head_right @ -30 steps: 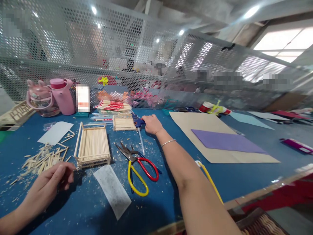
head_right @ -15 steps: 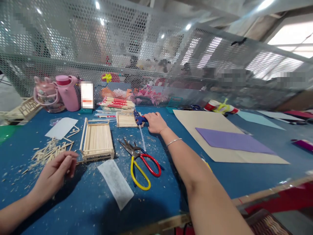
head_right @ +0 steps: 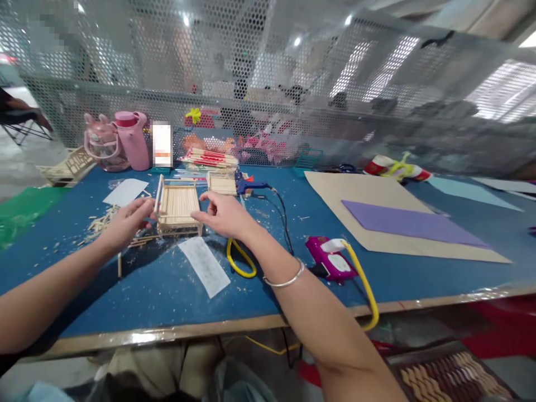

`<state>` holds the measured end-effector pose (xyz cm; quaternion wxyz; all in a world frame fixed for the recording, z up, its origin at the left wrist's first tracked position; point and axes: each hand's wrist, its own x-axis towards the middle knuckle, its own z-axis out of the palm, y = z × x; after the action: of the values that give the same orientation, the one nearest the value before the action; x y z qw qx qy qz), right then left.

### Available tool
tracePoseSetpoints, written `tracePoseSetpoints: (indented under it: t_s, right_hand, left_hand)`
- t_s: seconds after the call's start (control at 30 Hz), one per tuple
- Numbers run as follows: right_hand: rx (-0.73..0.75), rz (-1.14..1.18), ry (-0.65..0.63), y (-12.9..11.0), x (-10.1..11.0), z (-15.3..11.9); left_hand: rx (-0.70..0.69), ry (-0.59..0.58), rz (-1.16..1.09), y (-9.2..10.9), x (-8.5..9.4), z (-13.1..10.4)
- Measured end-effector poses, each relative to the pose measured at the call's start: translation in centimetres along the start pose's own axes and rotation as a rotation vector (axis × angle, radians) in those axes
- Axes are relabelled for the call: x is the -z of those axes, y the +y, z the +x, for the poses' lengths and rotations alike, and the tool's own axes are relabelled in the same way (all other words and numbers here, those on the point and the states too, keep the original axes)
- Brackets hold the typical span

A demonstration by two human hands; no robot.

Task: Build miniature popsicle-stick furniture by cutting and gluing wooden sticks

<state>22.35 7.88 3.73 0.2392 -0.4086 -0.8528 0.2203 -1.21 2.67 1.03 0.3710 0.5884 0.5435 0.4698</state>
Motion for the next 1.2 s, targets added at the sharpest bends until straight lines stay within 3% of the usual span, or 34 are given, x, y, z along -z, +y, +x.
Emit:
tracePoseSetpoints:
  t_s: [0.07,0.17,0.3,0.47,0.63,0.77,1.0,1.2]
  right_hand:
    - [-0.072,0.020,0.011,-0.3,-1.1,-0.7]
    - [-0.173,-0.022,-0.009,0.5,-2.4,-1.6]
    - [-0.126,-0.096,-0.030,1.3,-3.1,-2.3]
    - [-0.053,-0.035,0.068,1.5,-3.4,-2.5]
    - [-0.063,-0.073,0.162,1.5,-3.6,-2.3]
    - [-0.044,-0.018,0.226,1.4,-3.6,-2.2]
    - [-0.053,0.304,0.244,1.0,-5.4,-1.4]
    - [-0.074,0.665,0.258,0.5,-5.1,-1.4]
  left_hand:
    - [-0.056,-0.104,0.147,-0.2,1.8,0.4]
    - [-0.119,-0.139,0.552,-1.1,3.5,0.3]
    - [-0.251,-0.298,0.889,-3.0,3.1,0.2]
    - [-0.250,-0.195,1.022,-3.4,2.4,0.3]
    - [-0.319,-0.098,0.802,-1.5,1.6,-0.6]
    - [-0.273,-0.041,0.595,-1.2,0.0,-1.1]
    - [-0.170,0.052,0.316,-1.7,-0.9,-0.8]
    - [-0.131,0.139,0.000,-0.9,-1.0,-1.2]
